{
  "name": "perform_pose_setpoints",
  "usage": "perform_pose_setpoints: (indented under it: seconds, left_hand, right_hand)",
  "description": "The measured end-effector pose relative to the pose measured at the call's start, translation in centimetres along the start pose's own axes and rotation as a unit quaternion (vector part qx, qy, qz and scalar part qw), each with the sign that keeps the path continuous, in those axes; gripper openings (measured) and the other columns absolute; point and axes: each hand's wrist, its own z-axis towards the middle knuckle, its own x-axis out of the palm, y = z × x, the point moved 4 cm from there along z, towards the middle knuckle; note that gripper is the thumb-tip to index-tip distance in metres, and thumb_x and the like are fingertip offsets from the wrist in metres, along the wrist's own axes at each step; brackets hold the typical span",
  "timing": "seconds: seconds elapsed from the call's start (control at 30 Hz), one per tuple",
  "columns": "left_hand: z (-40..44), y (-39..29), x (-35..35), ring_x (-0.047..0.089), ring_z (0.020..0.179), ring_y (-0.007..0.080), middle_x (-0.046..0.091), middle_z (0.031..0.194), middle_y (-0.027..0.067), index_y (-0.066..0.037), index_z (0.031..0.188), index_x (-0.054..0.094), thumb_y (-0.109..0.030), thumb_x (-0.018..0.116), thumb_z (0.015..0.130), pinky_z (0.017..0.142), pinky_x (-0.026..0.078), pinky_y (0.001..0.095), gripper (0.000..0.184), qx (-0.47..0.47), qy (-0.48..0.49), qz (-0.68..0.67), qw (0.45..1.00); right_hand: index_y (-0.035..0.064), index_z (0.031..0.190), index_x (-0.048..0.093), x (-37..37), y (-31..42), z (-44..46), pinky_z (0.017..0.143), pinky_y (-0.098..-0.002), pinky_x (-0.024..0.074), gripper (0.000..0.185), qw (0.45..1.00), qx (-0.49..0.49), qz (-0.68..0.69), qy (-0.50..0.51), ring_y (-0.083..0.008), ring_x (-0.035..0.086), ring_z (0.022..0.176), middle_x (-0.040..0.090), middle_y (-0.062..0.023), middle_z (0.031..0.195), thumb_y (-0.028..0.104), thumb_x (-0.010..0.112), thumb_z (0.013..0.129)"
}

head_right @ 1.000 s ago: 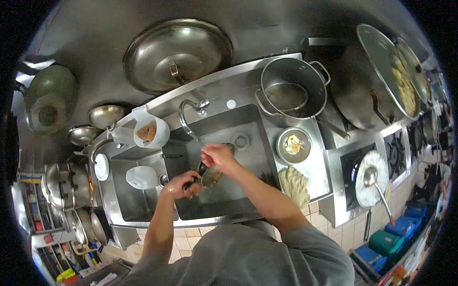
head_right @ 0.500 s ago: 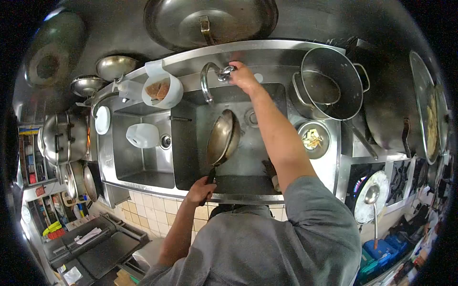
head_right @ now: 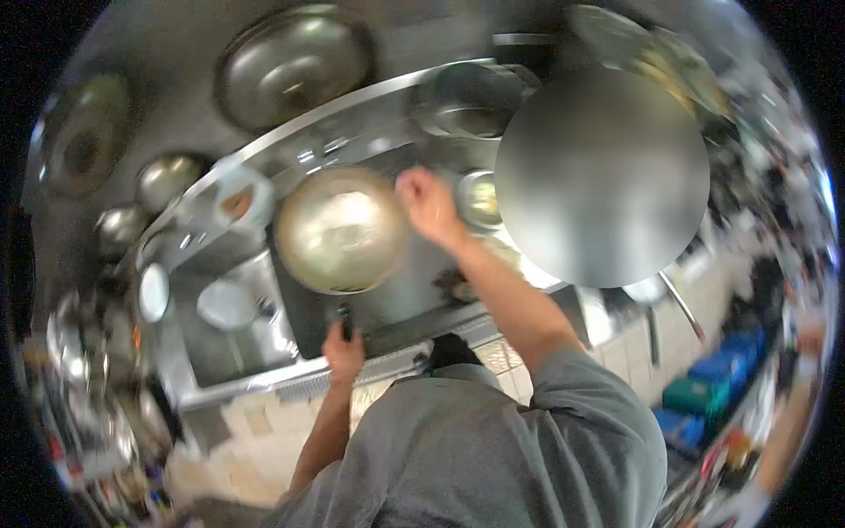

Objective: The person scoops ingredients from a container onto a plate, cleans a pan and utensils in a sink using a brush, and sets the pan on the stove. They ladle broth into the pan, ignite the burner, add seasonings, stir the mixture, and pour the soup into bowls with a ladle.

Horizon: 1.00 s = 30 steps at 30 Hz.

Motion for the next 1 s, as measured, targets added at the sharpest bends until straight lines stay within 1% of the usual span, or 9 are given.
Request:
perform_pose_setpoints:
  seconds: [0.07, 0.1, 0.13, 0.2, 0.4, 0.6, 0.63, 0.83, 1.0]
  left_hand:
    - [1.3, -1.7, -1.1, 0.063, 0.065, 0.0328, 0.061, 0.079, 0.0151, -0.002, 0.089, 0.055, -0.011, 0.074, 0.082, 0.061, 0.051, 0.0464, 0.022, 0.083, -0.018, -0.059, 0.995]
    - [1.9, -2.0, -1.1, 0.058, 0.059, 0.0259, 0.058, 0.075, 0.0114, -0.005, 0.085, 0.054, -0.012, 0.071, 0.086, 0.055, 0.048, 0.0420, 0.019, -0.083, 0.096, -0.254, 0.959]
    - [1.7, -2.0, -0.6, 0.054, 0.052, 0.0190, 0.056, 0.070, 0.0078, -0.007, 0.081, 0.052, -0.013, 0.067, 0.089, 0.048, 0.045, 0.0377, 0.018, -0.259, 0.213, -0.402, 0.852]
    - [3.8, 0.5, 0.9, 0.047, 0.045, 0.0134, 0.051, 0.061, 0.0043, -0.011, 0.075, 0.049, -0.015, 0.060, 0.096, 0.042, 0.038, 0.0305, 0.024, -0.259, 0.369, -0.611, 0.651]
    - [-2.8, -0.7, -1.0, 0.042, 0.041, 0.0168, 0.044, 0.057, 0.0055, 0.000, 0.098, 0.051, -0.007, 0.060, 0.093, 0.039, 0.040, 0.0351, 0.013, -0.281, 0.220, -0.411, 0.839]
    - [-5.3, 4.6, -3.6, 0.063, 0.072, 0.0377, 0.063, 0.087, 0.0205, 0.007, 0.114, 0.047, -0.002, 0.062, 0.081, 0.069, 0.051, 0.0420, 0.037, -0.066, 0.017, -0.018, 0.997]
    - [-6.7, 2.3, -5.4, 0.065, 0.082, 0.0418, 0.065, 0.095, 0.0242, 0.008, 0.116, 0.047, -0.001, 0.061, 0.079, 0.076, 0.051, 0.0422, 0.041, 0.030, -0.032, 0.063, 0.997]
    - [-13.2, -6.8, -4.5, 0.057, 0.097, 0.0340, 0.061, 0.105, 0.0193, 0.006, 0.116, 0.049, 0.002, 0.059, 0.088, 0.093, 0.044, 0.0400, 0.030, -0.088, -0.109, -0.090, 0.986]
    - [-16.5, -17.3, 1.7, 0.046, 0.055, 0.0134, 0.044, 0.067, 0.0019, -0.005, 0.091, 0.048, -0.006, 0.056, 0.095, 0.051, 0.042, 0.0304, 0.008, -0.235, -0.073, -0.468, 0.849]
  right_hand:
    - [0.0011, 0.099, 0.068, -6.9, -0.4, -11.1, 0.076, -0.0381, 0.0531, 0.026, 0.998, 0.044, -0.024, 0.025, -0.0269, 0.068, 0.083, 0.072, -0.0172, 0.095, 0.025, 0.060, 0.097]
    - [0.0012, 0.100, 0.068, -10.2, -0.1, -16.3, 0.077, -0.0385, 0.0534, 0.025, 0.989, 0.099, -0.078, 0.071, -0.0274, 0.069, 0.084, 0.072, -0.0177, 0.095, 0.025, 0.061, 0.096]
    - [0.0014, 0.101, 0.069, -13.2, 0.0, -21.2, 0.078, -0.0388, 0.0538, 0.024, 0.972, 0.159, -0.118, 0.123, -0.0279, 0.070, 0.085, 0.072, -0.0182, 0.095, 0.024, 0.062, 0.095]
    - [0.0021, 0.103, 0.071, -20.0, 1.5, -28.6, 0.079, -0.0400, 0.0547, 0.023, 0.967, 0.144, -0.200, 0.062, -0.0292, 0.071, 0.086, 0.072, -0.0201, 0.093, 0.021, 0.063, 0.092]
    - [0.0057, 0.105, 0.071, -45.5, 0.6, -38.2, 0.075, -0.0436, 0.0561, 0.023, 0.842, 0.247, -0.374, -0.299, -0.0354, 0.072, 0.083, 0.072, -0.0207, 0.089, 0.020, 0.064, 0.089]
    - [0.0106, 0.139, 0.052, -61.0, -6.7, -37.1, 0.100, -0.0587, 0.0459, 0.055, 0.744, 0.419, -0.479, -0.205, -0.0341, 0.064, 0.118, 0.068, -0.0164, 0.125, 0.022, 0.065, 0.086]
    - [0.0106, 0.139, 0.052, -62.5, -8.4, -36.9, 0.100, -0.0587, 0.0459, 0.055, 0.751, 0.410, -0.477, -0.201, -0.0341, 0.064, 0.118, 0.068, -0.0164, 0.125, 0.022, 0.065, 0.086]
    - [0.0129, 0.136, 0.053, -68.0, -22.4, -35.1, 0.102, -0.0603, 0.0438, 0.050, 0.709, 0.386, -0.590, 0.012, -0.0325, 0.060, 0.124, 0.063, -0.0166, 0.132, 0.022, 0.061, 0.088]
    - [0.0058, 0.109, 0.067, -68.7, -20.0, -35.8, 0.085, -0.0467, 0.0554, 0.029, 0.809, 0.296, -0.506, 0.039, -0.0376, 0.070, 0.098, 0.072, -0.0203, 0.100, 0.027, 0.062, 0.089]
